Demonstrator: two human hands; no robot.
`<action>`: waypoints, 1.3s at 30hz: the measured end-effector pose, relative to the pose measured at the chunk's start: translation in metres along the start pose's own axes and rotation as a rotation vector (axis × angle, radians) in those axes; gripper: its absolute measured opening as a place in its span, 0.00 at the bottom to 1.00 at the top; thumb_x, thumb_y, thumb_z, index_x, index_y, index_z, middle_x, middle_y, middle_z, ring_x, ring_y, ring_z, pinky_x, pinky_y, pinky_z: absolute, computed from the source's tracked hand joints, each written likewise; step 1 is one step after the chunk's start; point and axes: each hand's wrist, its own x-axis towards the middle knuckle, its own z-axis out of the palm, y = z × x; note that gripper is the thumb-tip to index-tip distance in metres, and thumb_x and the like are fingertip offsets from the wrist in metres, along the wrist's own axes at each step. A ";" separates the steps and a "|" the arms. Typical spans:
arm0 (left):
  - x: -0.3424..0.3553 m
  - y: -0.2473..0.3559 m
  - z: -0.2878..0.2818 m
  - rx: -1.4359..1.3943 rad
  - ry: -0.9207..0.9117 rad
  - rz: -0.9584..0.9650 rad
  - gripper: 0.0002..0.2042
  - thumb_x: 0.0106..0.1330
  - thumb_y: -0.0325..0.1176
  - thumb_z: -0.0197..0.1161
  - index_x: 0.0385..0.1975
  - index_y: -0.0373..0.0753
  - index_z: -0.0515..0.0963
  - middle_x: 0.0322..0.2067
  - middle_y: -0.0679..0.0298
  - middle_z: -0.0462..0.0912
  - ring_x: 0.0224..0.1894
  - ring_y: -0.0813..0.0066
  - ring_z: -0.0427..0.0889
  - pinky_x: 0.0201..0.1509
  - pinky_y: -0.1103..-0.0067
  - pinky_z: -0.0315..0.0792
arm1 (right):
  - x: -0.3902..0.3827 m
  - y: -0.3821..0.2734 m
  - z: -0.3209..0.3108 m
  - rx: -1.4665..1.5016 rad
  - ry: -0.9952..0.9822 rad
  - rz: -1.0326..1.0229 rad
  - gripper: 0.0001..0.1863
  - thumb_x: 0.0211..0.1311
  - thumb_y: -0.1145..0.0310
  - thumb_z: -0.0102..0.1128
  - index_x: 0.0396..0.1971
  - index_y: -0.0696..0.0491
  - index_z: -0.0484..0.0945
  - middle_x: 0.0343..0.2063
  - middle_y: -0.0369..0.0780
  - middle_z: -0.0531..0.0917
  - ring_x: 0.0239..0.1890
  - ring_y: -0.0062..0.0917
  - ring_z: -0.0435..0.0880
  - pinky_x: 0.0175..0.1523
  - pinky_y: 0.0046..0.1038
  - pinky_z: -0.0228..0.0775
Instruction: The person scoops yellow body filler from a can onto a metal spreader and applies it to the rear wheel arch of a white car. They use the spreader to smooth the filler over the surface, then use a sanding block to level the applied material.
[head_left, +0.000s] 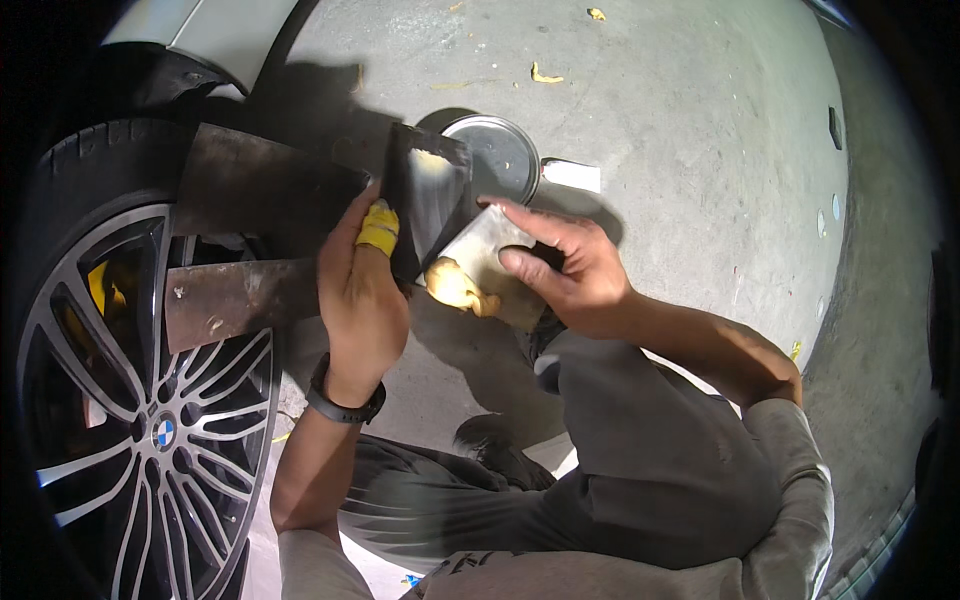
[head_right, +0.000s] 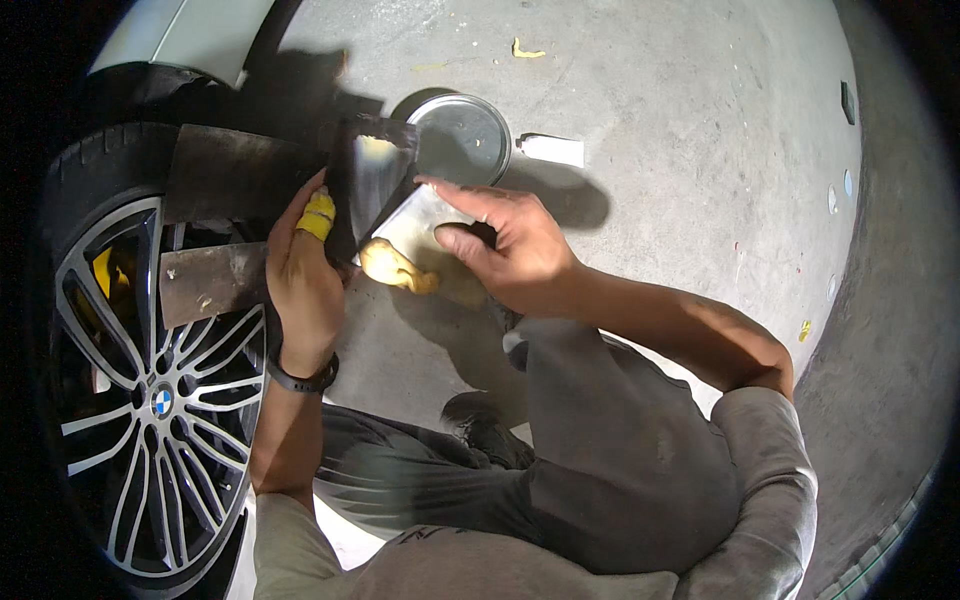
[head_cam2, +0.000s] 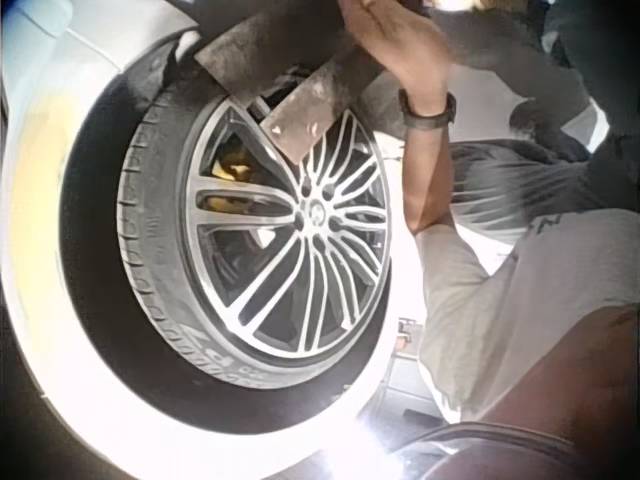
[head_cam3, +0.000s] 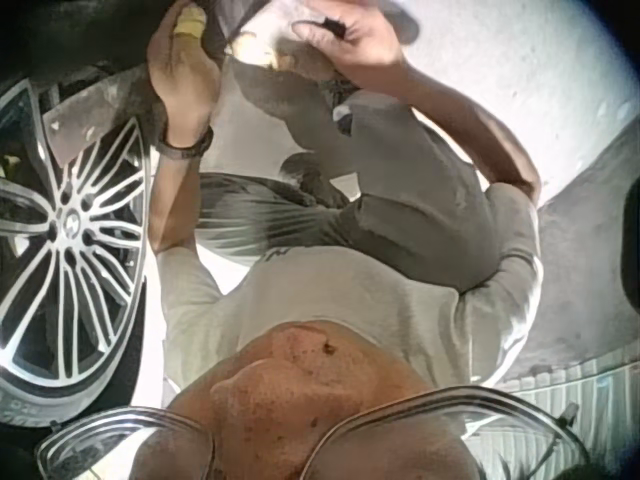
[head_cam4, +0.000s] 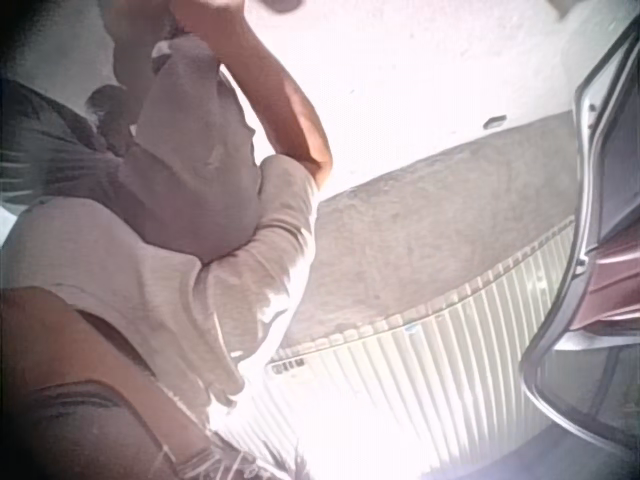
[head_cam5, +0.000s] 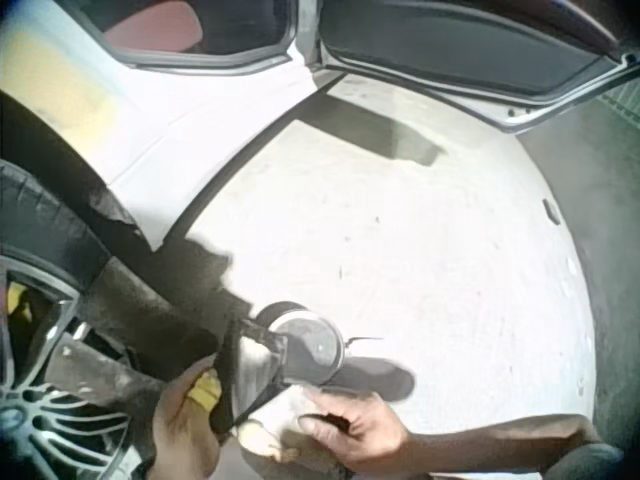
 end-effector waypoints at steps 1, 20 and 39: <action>0.002 -0.003 0.000 0.031 0.048 -0.011 0.20 0.73 0.20 0.45 0.62 0.23 0.74 0.58 0.44 0.79 0.56 0.55 0.80 0.65 0.72 0.70 | -0.001 -0.004 -0.002 0.100 -0.037 0.075 0.24 0.76 0.76 0.60 0.70 0.59 0.72 0.54 0.39 0.85 0.55 0.18 0.81 0.62 0.24 0.71; 0.000 0.009 0.000 -0.704 -0.047 -0.344 0.21 0.77 0.24 0.46 0.68 0.30 0.71 0.48 0.57 0.83 0.39 0.83 0.80 0.33 0.87 0.76 | 0.020 0.020 -0.073 -1.057 -0.017 -0.606 0.29 0.51 0.81 0.68 0.56 0.44 0.88 0.47 0.37 0.79 0.50 0.35 0.81 0.57 0.36 0.81; 0.013 -0.002 0.012 -0.347 -0.166 -0.193 0.22 0.72 0.22 0.49 0.64 0.24 0.72 0.55 0.41 0.82 0.57 0.53 0.84 0.64 0.72 0.72 | 0.032 -0.031 -0.048 -0.423 -0.387 -0.190 0.08 0.63 0.78 0.65 0.41 0.59 0.87 0.36 0.44 0.85 0.34 0.33 0.86 0.38 0.32 0.83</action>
